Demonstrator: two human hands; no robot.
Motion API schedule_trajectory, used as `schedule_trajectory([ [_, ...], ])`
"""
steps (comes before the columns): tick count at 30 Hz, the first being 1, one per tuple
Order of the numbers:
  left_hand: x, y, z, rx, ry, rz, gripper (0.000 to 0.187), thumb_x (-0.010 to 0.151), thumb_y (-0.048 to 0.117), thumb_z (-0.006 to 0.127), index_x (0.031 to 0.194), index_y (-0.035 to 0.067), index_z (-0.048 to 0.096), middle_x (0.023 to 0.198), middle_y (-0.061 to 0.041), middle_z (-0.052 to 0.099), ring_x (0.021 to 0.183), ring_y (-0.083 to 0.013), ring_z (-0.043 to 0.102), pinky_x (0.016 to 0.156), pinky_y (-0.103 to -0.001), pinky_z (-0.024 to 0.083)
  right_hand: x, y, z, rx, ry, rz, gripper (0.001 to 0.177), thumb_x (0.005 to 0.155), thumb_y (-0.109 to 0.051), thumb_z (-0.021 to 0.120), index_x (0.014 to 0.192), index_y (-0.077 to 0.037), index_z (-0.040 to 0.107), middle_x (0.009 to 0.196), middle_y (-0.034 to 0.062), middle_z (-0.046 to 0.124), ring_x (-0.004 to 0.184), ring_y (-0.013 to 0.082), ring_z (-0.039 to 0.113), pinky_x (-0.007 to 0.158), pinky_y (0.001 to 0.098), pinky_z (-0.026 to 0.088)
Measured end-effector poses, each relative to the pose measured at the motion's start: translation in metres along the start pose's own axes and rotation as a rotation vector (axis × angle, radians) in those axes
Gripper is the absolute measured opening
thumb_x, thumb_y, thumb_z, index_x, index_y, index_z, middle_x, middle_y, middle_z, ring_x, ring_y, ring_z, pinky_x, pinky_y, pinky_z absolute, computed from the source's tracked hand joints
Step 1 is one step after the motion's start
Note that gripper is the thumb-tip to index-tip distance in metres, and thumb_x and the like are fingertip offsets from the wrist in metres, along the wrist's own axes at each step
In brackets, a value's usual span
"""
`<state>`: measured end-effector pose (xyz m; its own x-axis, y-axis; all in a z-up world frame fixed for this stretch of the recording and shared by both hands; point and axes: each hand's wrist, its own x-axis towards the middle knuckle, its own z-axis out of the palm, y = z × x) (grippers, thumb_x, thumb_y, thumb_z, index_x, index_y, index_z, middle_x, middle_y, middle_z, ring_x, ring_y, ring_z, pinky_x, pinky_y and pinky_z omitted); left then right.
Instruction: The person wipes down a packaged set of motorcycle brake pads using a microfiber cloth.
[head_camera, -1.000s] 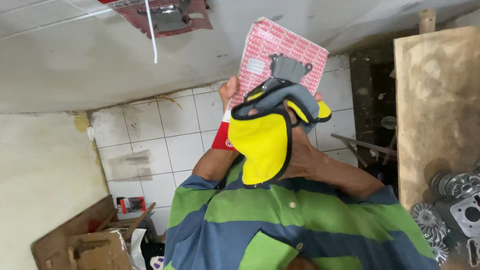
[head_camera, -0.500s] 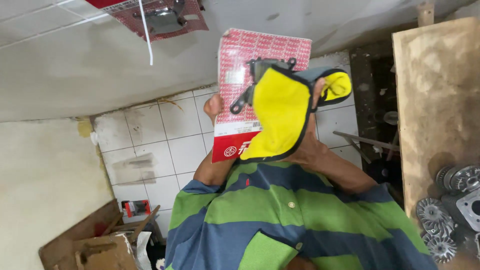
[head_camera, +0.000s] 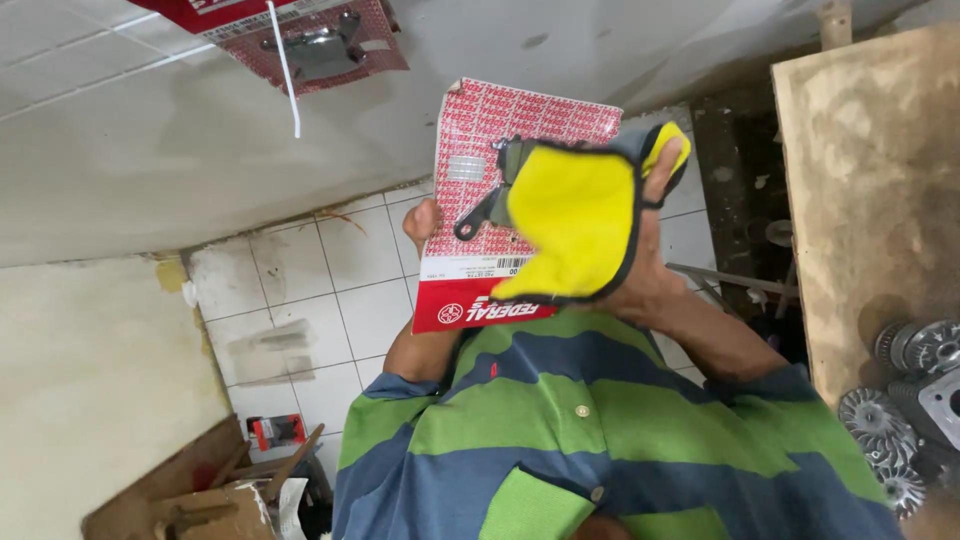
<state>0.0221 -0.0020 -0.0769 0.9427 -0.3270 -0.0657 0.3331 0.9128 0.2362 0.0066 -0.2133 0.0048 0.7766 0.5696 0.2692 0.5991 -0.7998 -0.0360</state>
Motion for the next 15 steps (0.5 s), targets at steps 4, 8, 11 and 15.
schedule_trajectory([
  [4,0.001,-0.001,0.007,-0.088,0.021,-0.128,0.083,0.092,0.047,0.067,0.147,-0.013,0.045,0.135,-0.03,0.062,0.116,-0.0385,0.068,0.108,-0.051,0.054,0.016,0.0,-0.018,0.124,0.079,0.084,0.066,0.084,-0.07,0.066,0.118,-0.014,0.075,0.124,0.0047,0.07,0.13,0.0345,0.056,0.114,0.0718,-0.018],
  [8,0.004,0.003,0.009,-0.118,-0.167,-0.231,0.088,0.088,0.044,0.07,0.15,-0.012,0.045,0.139,-0.031,0.062,0.119,-0.0382,0.069,0.11,-0.049,0.054,0.01,0.018,-0.013,0.4,0.197,0.038,0.074,0.092,-0.076,0.065,0.122,-0.009,0.072,0.126,0.008,0.068,0.132,0.042,0.053,0.112,0.0739,-0.014],
  [11,0.002,0.002,-0.004,-0.124,-0.162,-0.241,0.085,0.09,0.039,0.069,0.152,-0.013,0.044,0.136,-0.031,0.062,0.117,-0.0381,0.068,0.108,-0.048,0.053,0.016,0.006,-0.017,0.329,0.151,0.071,0.072,0.089,-0.078,0.066,0.117,-0.012,0.072,0.121,0.0093,0.068,0.129,0.0408,0.054,0.114,0.072,-0.015],
  [15,0.005,0.006,0.001,-0.117,-0.156,-0.261,0.083,0.091,0.036,0.068,0.153,-0.013,0.043,0.135,-0.032,0.061,0.115,-0.038,0.068,0.107,-0.047,0.053,0.004,0.013,0.0,1.116,0.049,0.278,0.072,0.097,-0.076,0.038,0.127,-0.011,0.05,0.126,0.003,0.059,0.128,0.0324,0.051,0.112,0.0808,-0.02],
])
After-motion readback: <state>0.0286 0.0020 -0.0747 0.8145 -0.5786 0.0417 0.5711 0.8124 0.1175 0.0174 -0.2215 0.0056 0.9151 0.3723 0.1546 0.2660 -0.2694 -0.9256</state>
